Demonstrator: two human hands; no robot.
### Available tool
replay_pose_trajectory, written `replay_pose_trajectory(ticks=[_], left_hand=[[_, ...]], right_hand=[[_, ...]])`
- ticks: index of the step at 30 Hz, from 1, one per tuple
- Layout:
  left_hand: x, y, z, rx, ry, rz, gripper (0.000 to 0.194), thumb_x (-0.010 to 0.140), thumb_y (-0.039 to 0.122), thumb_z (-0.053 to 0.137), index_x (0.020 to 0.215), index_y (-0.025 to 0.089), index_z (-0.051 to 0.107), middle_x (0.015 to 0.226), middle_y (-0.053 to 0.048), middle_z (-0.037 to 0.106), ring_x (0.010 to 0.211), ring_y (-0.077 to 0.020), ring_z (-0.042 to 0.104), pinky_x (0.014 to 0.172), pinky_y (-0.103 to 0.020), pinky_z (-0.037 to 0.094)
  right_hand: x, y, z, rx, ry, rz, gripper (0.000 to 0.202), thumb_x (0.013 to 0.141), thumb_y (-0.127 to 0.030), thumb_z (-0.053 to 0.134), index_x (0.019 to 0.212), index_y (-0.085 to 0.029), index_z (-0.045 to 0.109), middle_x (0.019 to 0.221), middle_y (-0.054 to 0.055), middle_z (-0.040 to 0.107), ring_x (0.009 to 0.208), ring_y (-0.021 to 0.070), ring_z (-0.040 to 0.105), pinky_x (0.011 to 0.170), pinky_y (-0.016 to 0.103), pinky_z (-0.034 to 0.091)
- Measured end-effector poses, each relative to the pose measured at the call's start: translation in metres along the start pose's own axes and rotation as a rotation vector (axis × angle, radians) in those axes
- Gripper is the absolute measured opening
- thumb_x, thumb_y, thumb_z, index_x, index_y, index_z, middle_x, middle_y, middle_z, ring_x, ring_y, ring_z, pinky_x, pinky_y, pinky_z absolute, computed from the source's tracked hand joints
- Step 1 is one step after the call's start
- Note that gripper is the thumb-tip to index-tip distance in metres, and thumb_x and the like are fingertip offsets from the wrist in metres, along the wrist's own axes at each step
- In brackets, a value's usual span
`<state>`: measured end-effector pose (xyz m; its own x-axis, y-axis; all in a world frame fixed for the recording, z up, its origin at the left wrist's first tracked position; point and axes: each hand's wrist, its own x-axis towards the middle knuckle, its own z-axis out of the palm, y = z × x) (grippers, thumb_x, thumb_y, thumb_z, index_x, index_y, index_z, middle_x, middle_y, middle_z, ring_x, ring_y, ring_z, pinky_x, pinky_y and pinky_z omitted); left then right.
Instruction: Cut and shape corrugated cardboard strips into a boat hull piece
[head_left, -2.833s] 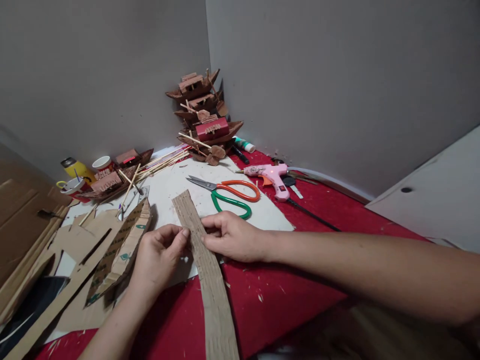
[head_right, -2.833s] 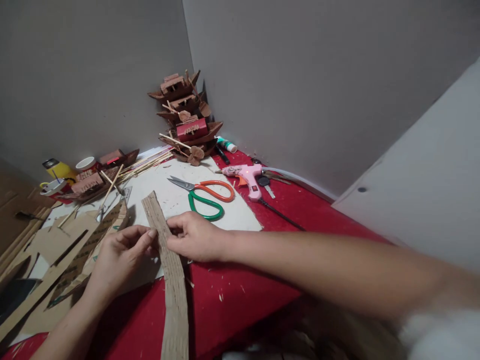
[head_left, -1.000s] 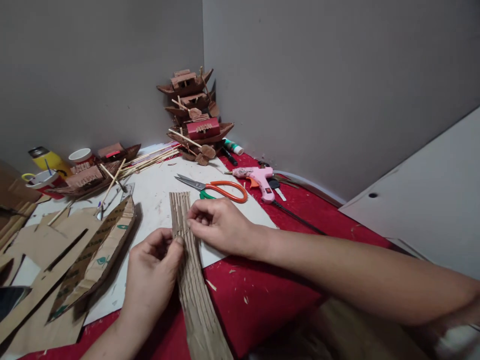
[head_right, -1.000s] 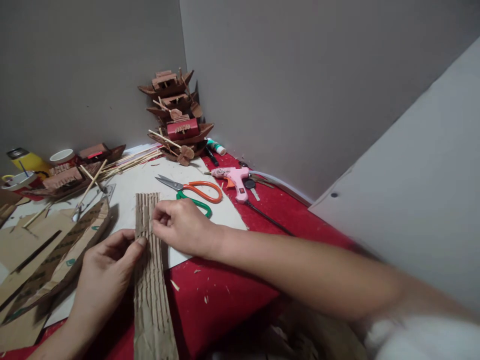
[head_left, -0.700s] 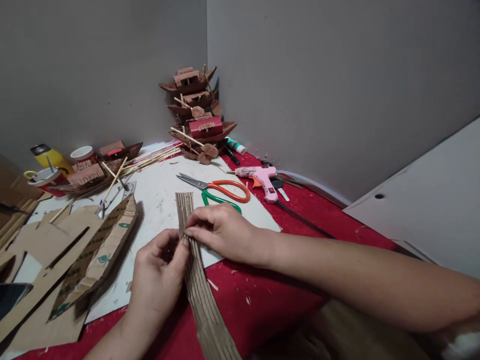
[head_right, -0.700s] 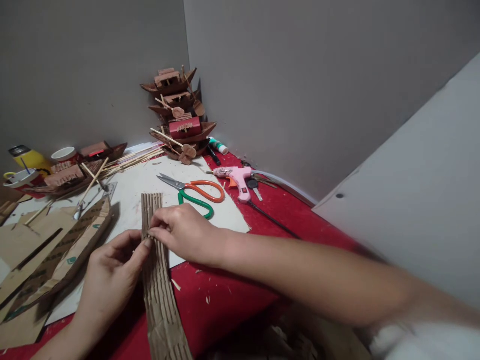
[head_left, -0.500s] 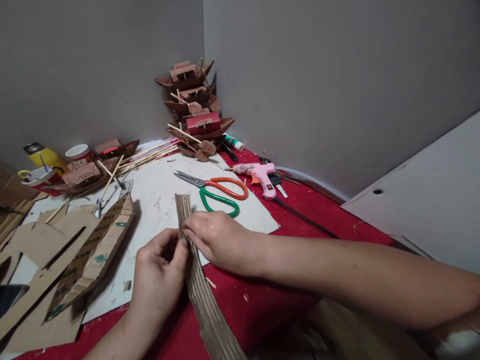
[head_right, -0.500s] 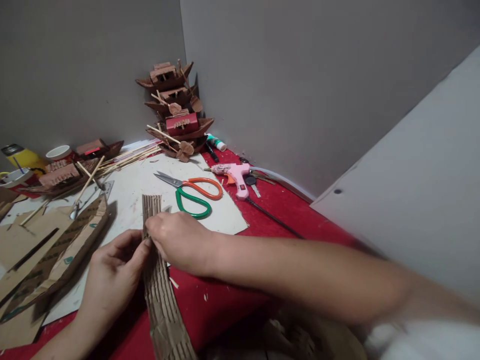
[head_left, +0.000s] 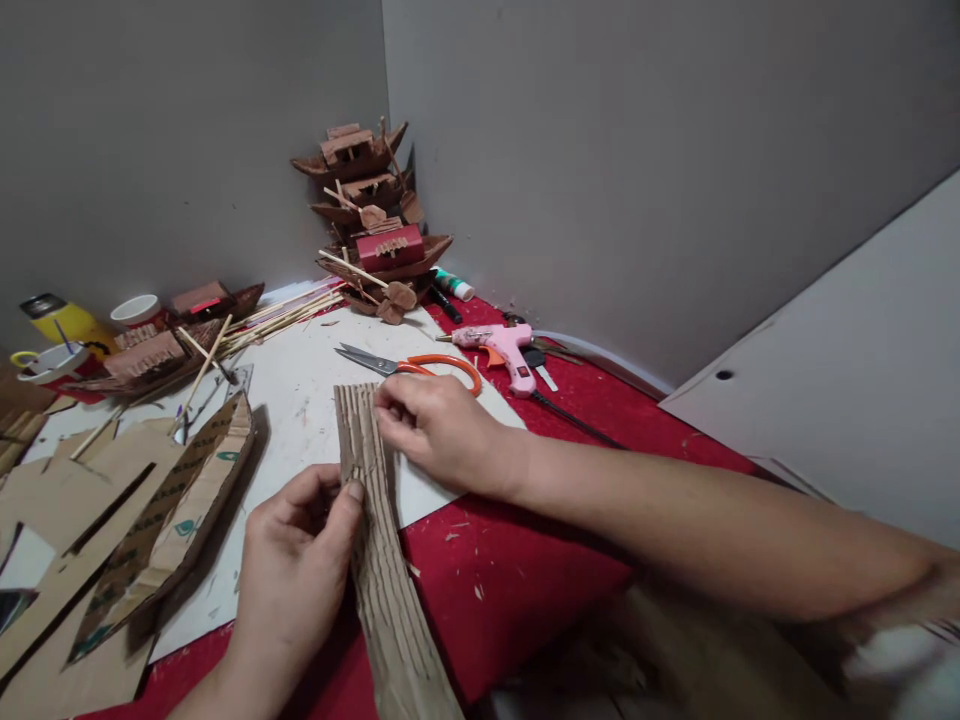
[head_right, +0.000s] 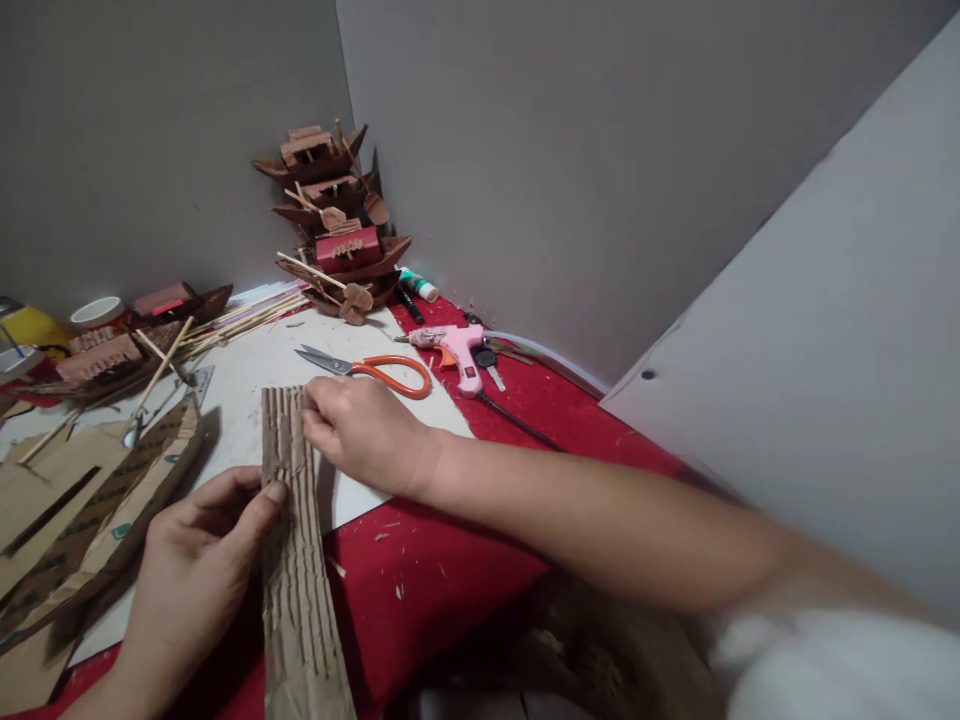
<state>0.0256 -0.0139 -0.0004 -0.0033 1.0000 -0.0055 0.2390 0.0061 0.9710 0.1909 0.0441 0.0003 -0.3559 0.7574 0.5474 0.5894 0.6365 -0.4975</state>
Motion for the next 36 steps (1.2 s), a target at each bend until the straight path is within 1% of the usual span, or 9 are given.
replay_pose_trajectory(ticks=[4, 7, 11, 15, 18, 25, 31, 33, 36], left_hand=[[0.004, 0.002, -0.001, -0.108, -0.003, -0.032, 0.018, 0.074, 0.03, 0.069, 0.084, 0.015, 0.068, 0.071, 0.0, 0.068, 0.066, -0.0125, 0.061, 0.059, -0.018, 0.047], [0.007, 0.001, 0.0, -0.109, -0.028, -0.018, 0.018, 0.074, 0.029, 0.068, 0.086, 0.015, 0.069, 0.075, -0.002, 0.07, 0.069, -0.0132, 0.061, 0.063, -0.019, 0.047], [0.006, -0.002, 0.001, 0.031, -0.044, 0.071, 0.019, 0.078, 0.027, 0.064, 0.091, 0.015, 0.069, 0.079, -0.003, 0.071, 0.071, -0.0142, 0.062, 0.065, -0.02, 0.047], [0.003, -0.006, 0.001, 0.203, -0.02, 0.15, 0.019, 0.08, 0.027, 0.06, 0.09, 0.015, 0.07, 0.078, -0.003, 0.07, 0.069, -0.0154, 0.061, 0.062, -0.022, 0.047], [0.002, -0.008, 0.002, 0.25, -0.013, 0.17, 0.019, 0.08, 0.027, 0.059, 0.088, 0.015, 0.07, 0.072, -0.002, 0.069, 0.069, -0.0166, 0.062, 0.06, -0.022, 0.047], [0.005, -0.003, 0.004, 0.164, 0.01, 0.198, 0.016, 0.077, 0.024, 0.061, 0.087, 0.016, 0.071, 0.078, -0.003, 0.072, 0.07, -0.0156, 0.064, 0.064, -0.02, 0.049], [0.004, -0.001, 0.003, 0.156, 0.043, 0.195, 0.014, 0.077, 0.025, 0.062, 0.085, 0.016, 0.071, 0.075, -0.002, 0.071, 0.068, -0.0156, 0.064, 0.064, -0.021, 0.049], [0.001, 0.0, 0.003, 0.156, 0.063, 0.18, 0.013, 0.076, 0.027, 0.063, 0.081, 0.016, 0.07, 0.07, -0.001, 0.069, 0.064, -0.0152, 0.062, 0.059, -0.021, 0.048], [-0.003, 0.0, 0.002, 0.115, 0.073, 0.127, 0.014, 0.075, 0.03, 0.064, 0.078, 0.016, 0.069, 0.066, 0.0, 0.067, 0.057, -0.0137, 0.059, 0.052, -0.02, 0.046]], right_hand=[[-0.003, -0.005, -0.001, 0.16, -0.035, -0.126, 0.005, 0.082, -0.013, 0.056, 0.078, -0.013, 0.059, 0.068, 0.002, 0.06, 0.06, 0.0102, 0.052, 0.06, 0.019, 0.039], [-0.007, -0.009, 0.004, 0.136, -0.078, -0.119, 0.004, 0.082, -0.016, 0.061, 0.082, -0.012, 0.06, 0.068, 0.002, 0.061, 0.06, 0.0109, 0.052, 0.059, 0.02, 0.039], [-0.01, -0.011, 0.008, 0.04, -0.151, -0.058, 0.006, 0.085, -0.016, 0.058, 0.082, -0.012, 0.062, 0.072, 0.005, 0.065, 0.064, 0.0131, 0.055, 0.063, 0.022, 0.04], [-0.011, -0.014, 0.011, -0.064, -0.255, -0.101, 0.011, 0.087, -0.012, 0.05, 0.083, -0.011, 0.061, 0.076, 0.008, 0.065, 0.068, 0.0162, 0.057, 0.065, 0.025, 0.041], [-0.012, -0.015, 0.013, -0.092, -0.297, -0.121, 0.011, 0.086, -0.011, 0.048, 0.084, -0.011, 0.058, 0.077, 0.009, 0.063, 0.068, 0.0168, 0.056, 0.064, 0.027, 0.041], [-0.011, -0.015, 0.011, -0.028, -0.178, -0.142, 0.006, 0.084, -0.014, 0.052, 0.078, -0.015, 0.051, 0.071, 0.004, 0.058, 0.064, 0.0148, 0.051, 0.06, 0.025, 0.038], [-0.012, -0.016, 0.012, -0.099, -0.16, -0.126, 0.006, 0.086, -0.016, 0.049, 0.081, -0.014, 0.052, 0.076, 0.007, 0.061, 0.07, 0.0161, 0.055, 0.064, 0.025, 0.041], [-0.008, -0.011, 0.01, -0.15, -0.124, -0.075, 0.007, 0.085, -0.015, 0.048, 0.081, -0.014, 0.053, 0.075, 0.007, 0.06, 0.067, 0.0162, 0.054, 0.063, 0.026, 0.04], [-0.001, 0.0, 0.004, -0.153, 0.013, 0.046, 0.008, 0.082, -0.012, 0.05, 0.076, -0.014, 0.053, 0.067, 0.003, 0.057, 0.061, 0.0136, 0.051, 0.06, 0.025, 0.039]])
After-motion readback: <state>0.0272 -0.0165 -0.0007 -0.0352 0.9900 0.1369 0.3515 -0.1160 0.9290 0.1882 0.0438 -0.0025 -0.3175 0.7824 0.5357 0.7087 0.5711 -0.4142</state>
